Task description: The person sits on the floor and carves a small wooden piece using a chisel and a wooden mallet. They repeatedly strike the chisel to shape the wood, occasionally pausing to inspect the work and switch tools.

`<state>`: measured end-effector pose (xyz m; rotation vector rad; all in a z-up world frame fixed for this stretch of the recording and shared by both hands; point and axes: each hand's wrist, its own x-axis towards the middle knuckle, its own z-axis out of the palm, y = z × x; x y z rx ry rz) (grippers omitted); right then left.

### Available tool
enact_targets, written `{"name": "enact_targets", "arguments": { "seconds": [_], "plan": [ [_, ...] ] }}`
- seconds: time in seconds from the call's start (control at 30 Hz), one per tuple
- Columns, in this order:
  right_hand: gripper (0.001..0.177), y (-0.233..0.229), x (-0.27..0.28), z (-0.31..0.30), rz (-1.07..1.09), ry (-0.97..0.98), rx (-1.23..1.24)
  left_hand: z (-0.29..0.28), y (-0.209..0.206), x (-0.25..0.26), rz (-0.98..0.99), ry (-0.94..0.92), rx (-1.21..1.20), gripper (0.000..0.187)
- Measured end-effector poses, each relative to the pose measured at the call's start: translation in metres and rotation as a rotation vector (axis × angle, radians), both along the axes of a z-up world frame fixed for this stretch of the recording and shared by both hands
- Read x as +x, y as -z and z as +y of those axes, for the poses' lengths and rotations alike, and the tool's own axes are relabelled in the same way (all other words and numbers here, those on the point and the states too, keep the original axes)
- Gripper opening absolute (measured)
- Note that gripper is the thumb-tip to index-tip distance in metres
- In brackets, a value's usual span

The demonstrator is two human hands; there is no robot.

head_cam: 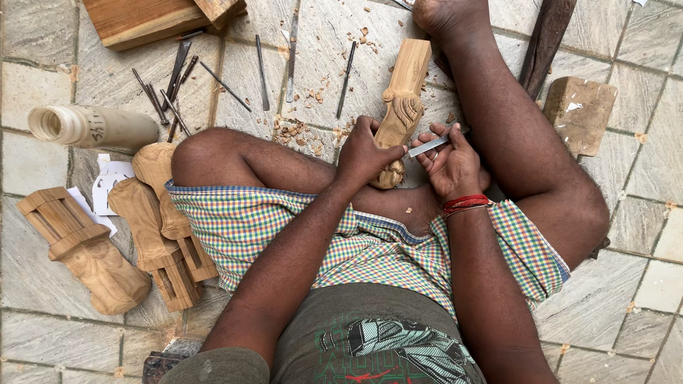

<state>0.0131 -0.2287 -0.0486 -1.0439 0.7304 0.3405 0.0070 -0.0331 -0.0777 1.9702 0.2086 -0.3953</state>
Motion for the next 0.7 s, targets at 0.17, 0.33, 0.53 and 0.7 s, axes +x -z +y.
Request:
{"name": "enact_targets", "arguments": {
  "seconds": [0.17, 0.33, 0.53, 0.7],
  "plan": [
    [0.03, 0.006, 0.001, -0.004, -0.033, -0.071, 0.048, 0.014, -0.012, 0.003, 0.221, -0.081, -0.253, 0.071],
    [0.029, 0.006, -0.003, -0.006, -0.03, -0.095, 0.018, 0.027, -0.018, 0.006, 0.343, -0.232, -0.492, 0.065],
    [0.033, 0.0, -0.007, -0.004, -0.048, -0.091, -0.037, 0.019, -0.014, 0.001, 0.235, -0.135, -0.255, 0.061],
    [0.038, -0.002, -0.008, -0.001, -0.044, -0.126, -0.127, 0.021, -0.006, -0.002, 0.137, -0.081, -0.099, 0.051]
  ]
}}
